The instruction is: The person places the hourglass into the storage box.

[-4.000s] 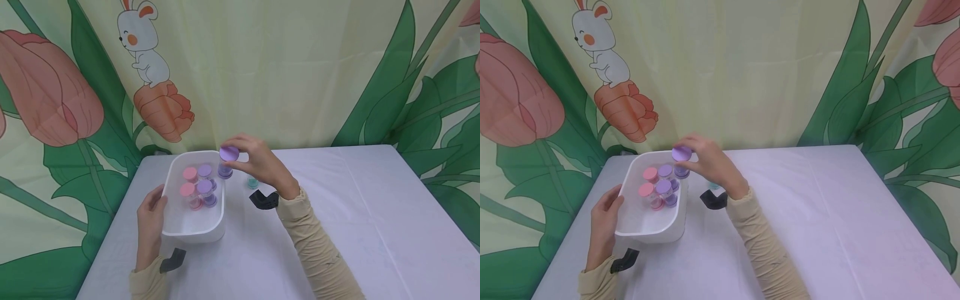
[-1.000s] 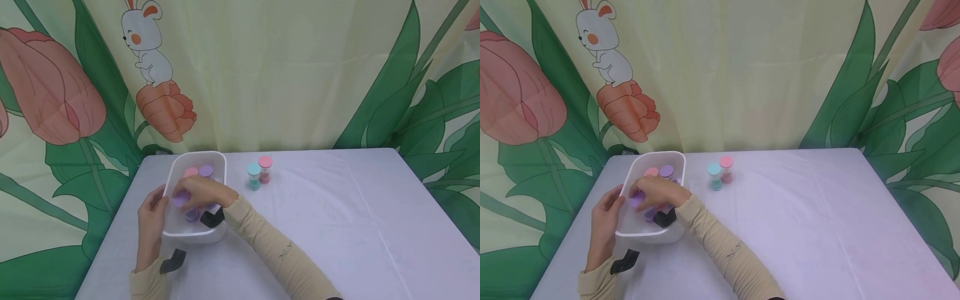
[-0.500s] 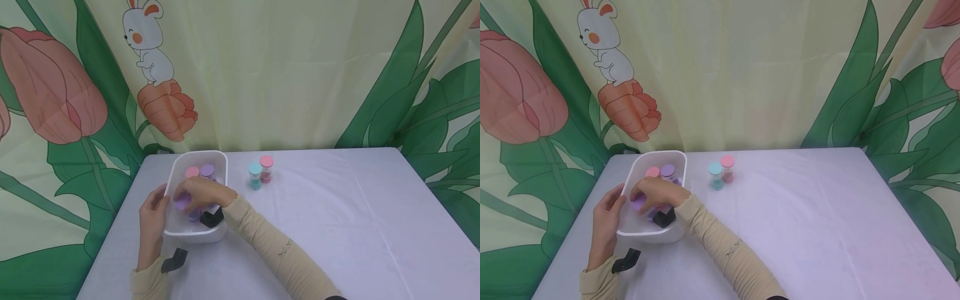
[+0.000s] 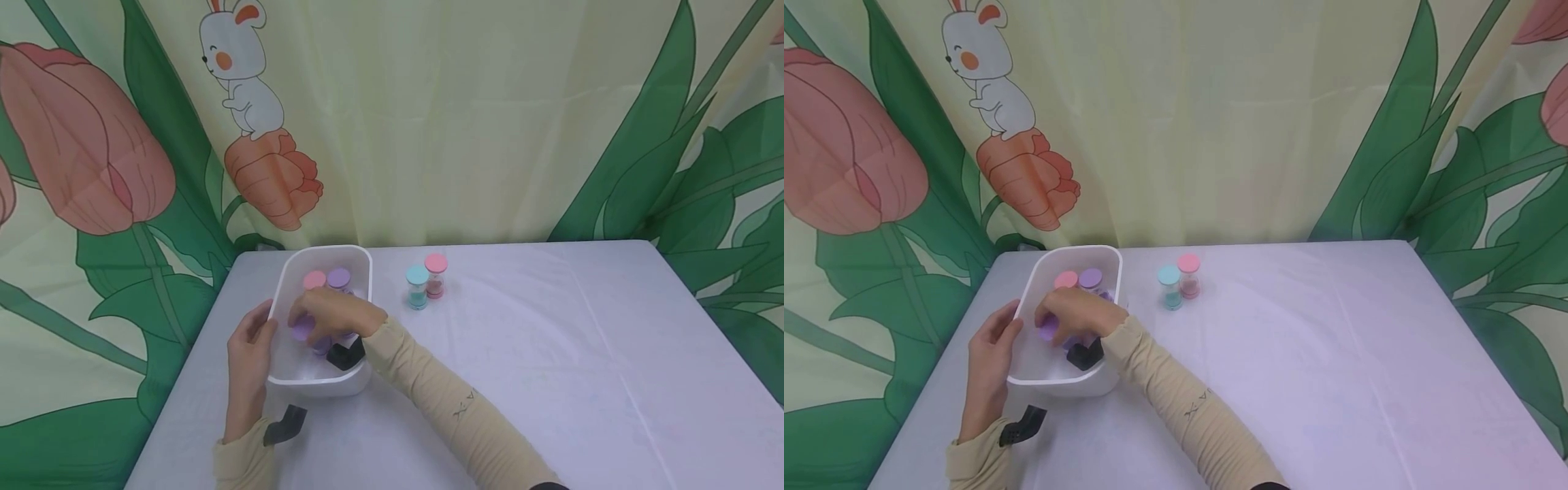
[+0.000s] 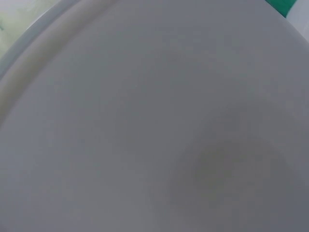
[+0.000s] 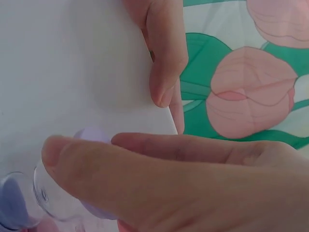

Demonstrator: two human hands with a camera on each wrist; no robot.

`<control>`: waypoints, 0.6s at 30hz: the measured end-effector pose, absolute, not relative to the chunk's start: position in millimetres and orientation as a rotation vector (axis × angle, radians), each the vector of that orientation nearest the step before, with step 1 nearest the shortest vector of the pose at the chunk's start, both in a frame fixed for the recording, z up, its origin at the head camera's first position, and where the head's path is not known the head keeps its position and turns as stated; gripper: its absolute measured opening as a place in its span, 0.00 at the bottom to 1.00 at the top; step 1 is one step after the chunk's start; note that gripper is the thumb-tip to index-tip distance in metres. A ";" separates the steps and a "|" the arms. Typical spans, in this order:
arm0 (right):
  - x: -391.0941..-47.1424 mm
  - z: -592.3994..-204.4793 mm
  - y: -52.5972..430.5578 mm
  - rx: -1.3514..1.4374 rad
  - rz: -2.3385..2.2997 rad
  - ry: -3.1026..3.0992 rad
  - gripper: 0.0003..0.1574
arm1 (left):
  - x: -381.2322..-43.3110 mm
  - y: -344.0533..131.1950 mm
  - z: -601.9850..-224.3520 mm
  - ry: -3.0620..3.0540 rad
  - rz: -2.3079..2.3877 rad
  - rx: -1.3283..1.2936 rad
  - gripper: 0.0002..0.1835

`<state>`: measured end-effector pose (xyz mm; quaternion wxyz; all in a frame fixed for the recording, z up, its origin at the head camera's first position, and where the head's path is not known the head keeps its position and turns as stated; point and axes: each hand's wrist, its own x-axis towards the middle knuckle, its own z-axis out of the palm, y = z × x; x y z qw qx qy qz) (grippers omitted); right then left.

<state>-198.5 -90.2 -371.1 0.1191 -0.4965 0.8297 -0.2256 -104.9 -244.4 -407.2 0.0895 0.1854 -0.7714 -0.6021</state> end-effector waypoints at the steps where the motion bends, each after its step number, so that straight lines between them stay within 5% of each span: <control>1: -199.0 -371.3 -90.5 -1.458 -0.650 2.430 0.24 | -104.9 -244.3 -407.0 -2.296 -1.789 0.552 0.22; 18: -198.1 -352.9 -79.8 -1.341 -0.786 2.376 0.28 | -104.8 -242.7 -407.9 -2.279 -1.770 0.560 0.21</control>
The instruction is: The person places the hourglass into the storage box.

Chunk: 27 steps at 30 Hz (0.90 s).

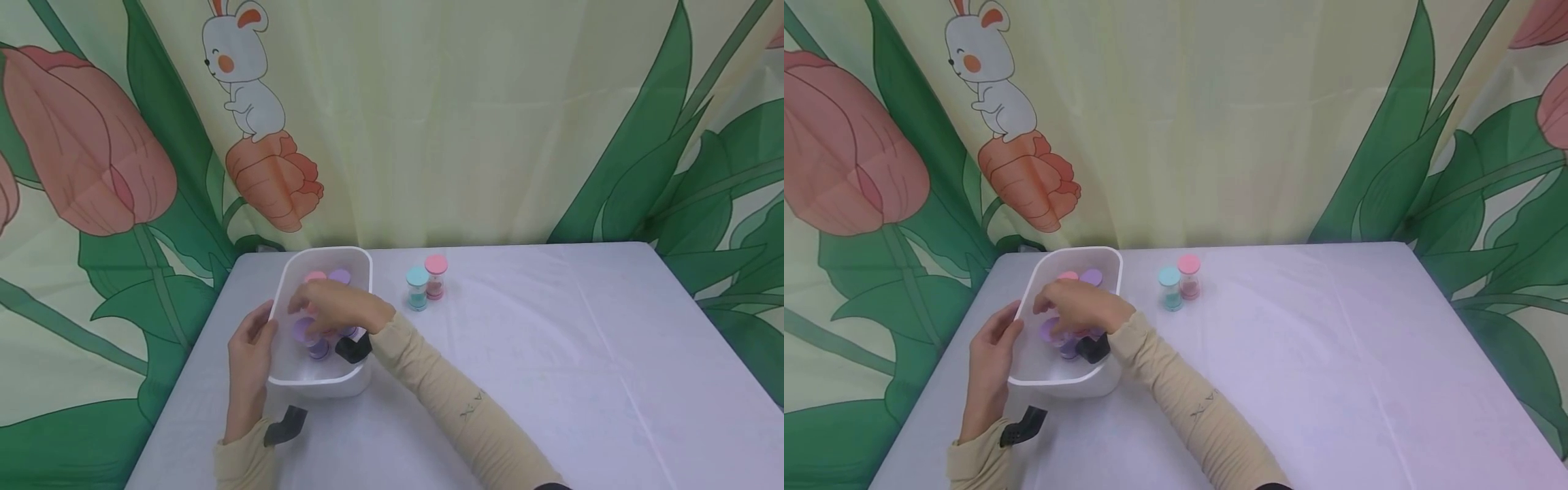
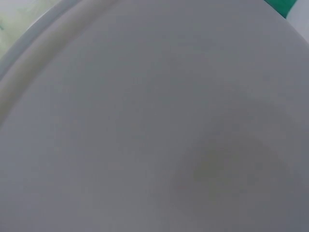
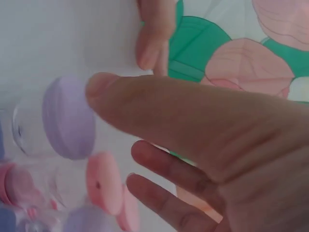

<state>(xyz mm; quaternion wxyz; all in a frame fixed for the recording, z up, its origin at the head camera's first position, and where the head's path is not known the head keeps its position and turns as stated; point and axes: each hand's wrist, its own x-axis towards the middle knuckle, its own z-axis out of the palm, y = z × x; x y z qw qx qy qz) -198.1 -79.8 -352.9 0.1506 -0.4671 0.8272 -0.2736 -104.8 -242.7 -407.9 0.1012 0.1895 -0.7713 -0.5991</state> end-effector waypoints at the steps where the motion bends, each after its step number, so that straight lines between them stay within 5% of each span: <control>1: -198.5 -351.7 -77.8 -1.338 -0.801 2.377 0.27 | -104.9 -242.7 -408.0 -2.278 -1.769 0.558 0.21; 27: -204.5 -338.1 -11.8 -1.372 -0.929 2.578 0.18 | -106.2 -241.8 -406.6 -2.292 -1.777 0.608 0.25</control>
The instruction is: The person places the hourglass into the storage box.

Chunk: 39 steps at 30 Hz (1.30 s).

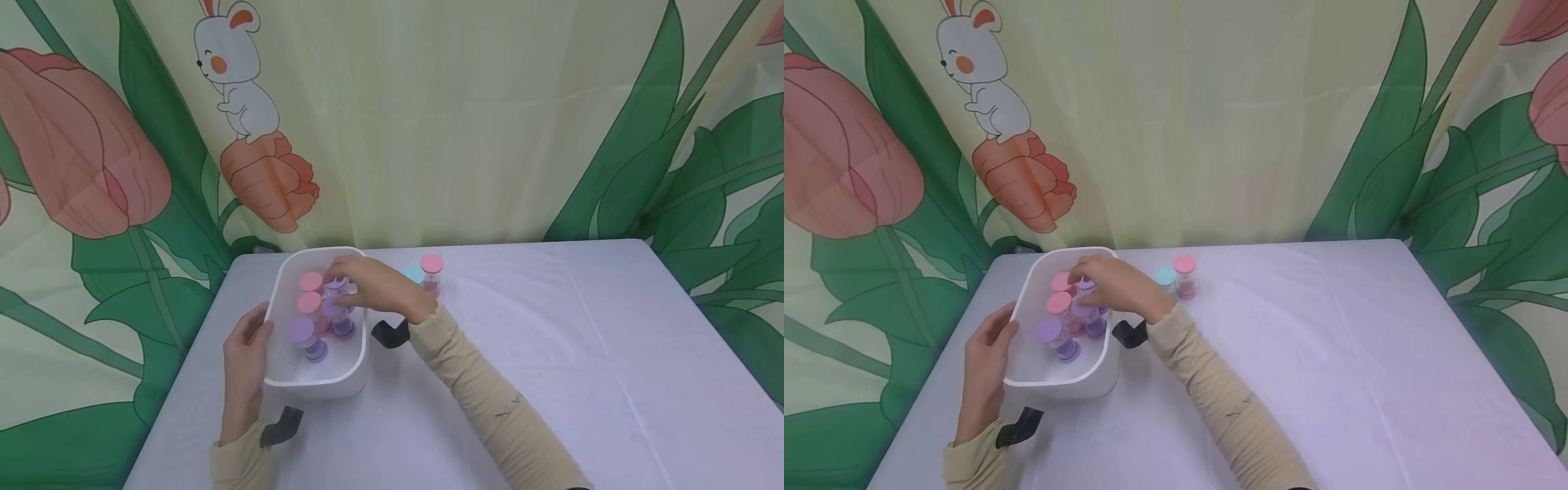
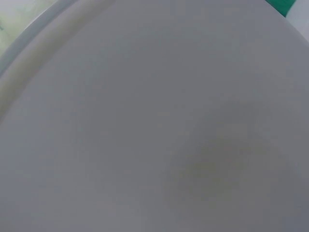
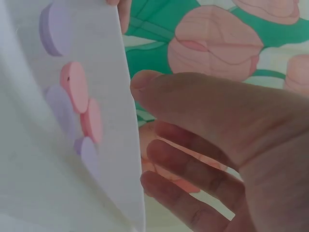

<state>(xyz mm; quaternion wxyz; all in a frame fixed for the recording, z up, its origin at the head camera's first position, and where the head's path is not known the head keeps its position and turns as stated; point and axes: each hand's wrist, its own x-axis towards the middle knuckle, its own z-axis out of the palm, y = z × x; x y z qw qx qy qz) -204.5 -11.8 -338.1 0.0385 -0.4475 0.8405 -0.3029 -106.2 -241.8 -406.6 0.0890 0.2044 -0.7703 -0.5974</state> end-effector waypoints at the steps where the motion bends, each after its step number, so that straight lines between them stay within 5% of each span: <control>1: -205.2 -338.5 -9.9 -1.367 -0.918 2.590 0.19 | -106.3 -241.8 -406.5 -2.291 -1.776 0.606 0.25; 39: -220.4 -365.7 78.5 -0.918 -1.077 2.690 0.27 | -106.3 -240.7 -405.9 -2.309 -1.773 0.630 0.25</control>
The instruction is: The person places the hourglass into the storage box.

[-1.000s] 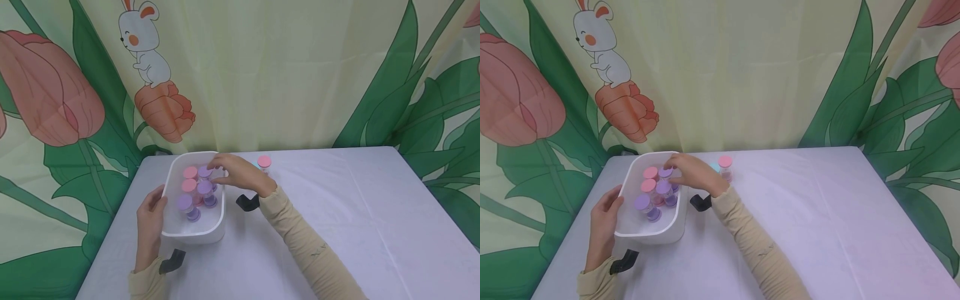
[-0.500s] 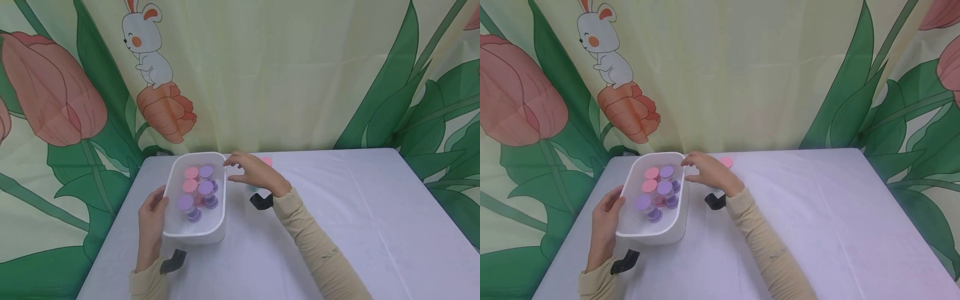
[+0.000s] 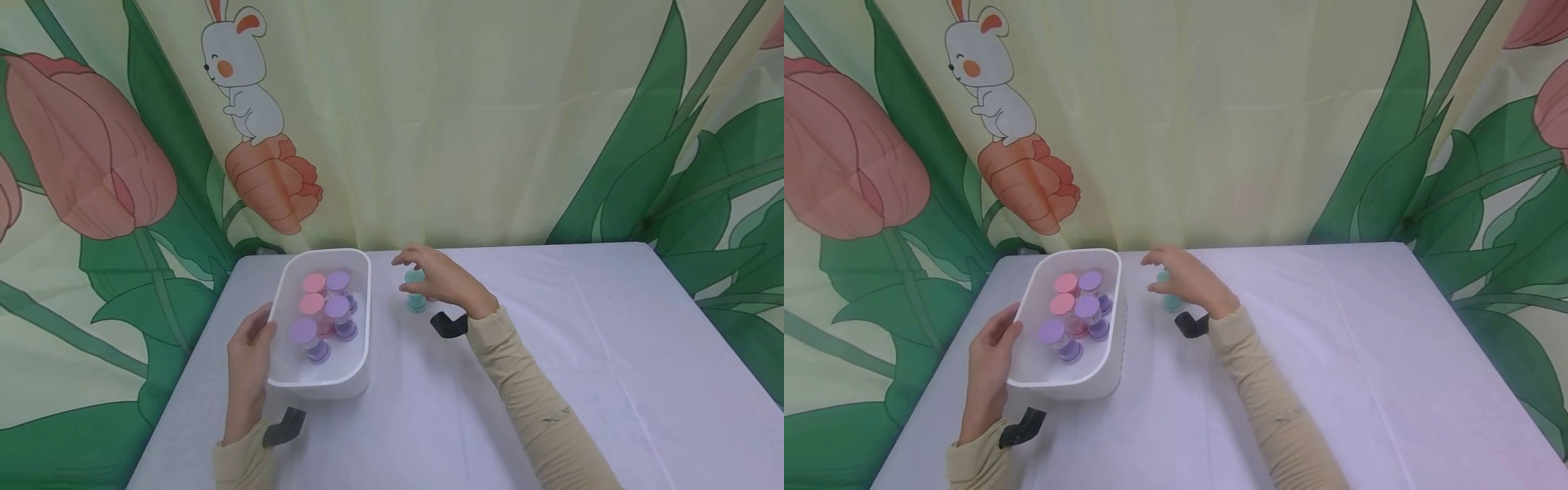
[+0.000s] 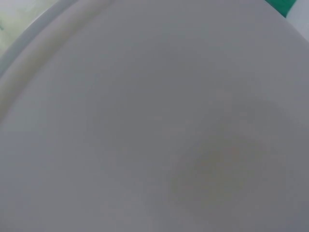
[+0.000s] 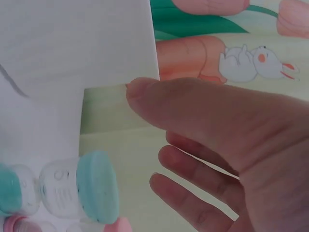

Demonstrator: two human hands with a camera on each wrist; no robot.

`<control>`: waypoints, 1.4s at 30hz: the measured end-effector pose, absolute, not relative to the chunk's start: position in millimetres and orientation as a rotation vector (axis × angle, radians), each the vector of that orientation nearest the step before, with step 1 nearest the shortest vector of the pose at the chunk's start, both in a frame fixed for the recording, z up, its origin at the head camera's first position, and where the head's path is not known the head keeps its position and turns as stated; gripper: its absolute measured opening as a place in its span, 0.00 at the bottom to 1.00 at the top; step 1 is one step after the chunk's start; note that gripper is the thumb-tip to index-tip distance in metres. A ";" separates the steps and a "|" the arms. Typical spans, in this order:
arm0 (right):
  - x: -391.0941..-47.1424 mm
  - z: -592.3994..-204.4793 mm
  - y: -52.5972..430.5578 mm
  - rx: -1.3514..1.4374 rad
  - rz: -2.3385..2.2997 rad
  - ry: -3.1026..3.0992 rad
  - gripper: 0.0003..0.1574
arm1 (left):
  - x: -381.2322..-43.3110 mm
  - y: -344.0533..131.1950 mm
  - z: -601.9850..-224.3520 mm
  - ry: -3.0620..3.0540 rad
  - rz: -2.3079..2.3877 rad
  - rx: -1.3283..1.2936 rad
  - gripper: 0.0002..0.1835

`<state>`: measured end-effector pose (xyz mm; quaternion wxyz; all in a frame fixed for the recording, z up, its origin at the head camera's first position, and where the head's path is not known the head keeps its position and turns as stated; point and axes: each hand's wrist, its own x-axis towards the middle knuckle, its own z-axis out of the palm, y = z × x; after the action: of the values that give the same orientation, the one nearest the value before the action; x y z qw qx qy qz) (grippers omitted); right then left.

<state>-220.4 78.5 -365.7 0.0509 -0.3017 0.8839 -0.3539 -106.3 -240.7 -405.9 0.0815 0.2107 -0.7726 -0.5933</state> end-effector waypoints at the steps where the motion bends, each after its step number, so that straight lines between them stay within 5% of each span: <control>1: -220.8 -366.3 80.6 -0.908 -1.084 2.691 0.27 | -106.4 -240.8 -405.9 -2.307 -1.774 0.631 0.25; 42: -248.9 -410.1 123.0 -0.866 -1.203 2.789 0.27 | -106.0 -242.2 -407.9 -2.315 -1.764 0.630 0.24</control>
<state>-248.9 123.0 -410.1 -0.0083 -0.2743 0.8830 -0.3808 -106.0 -242.2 -407.9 0.0820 0.2110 -0.7748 -0.5903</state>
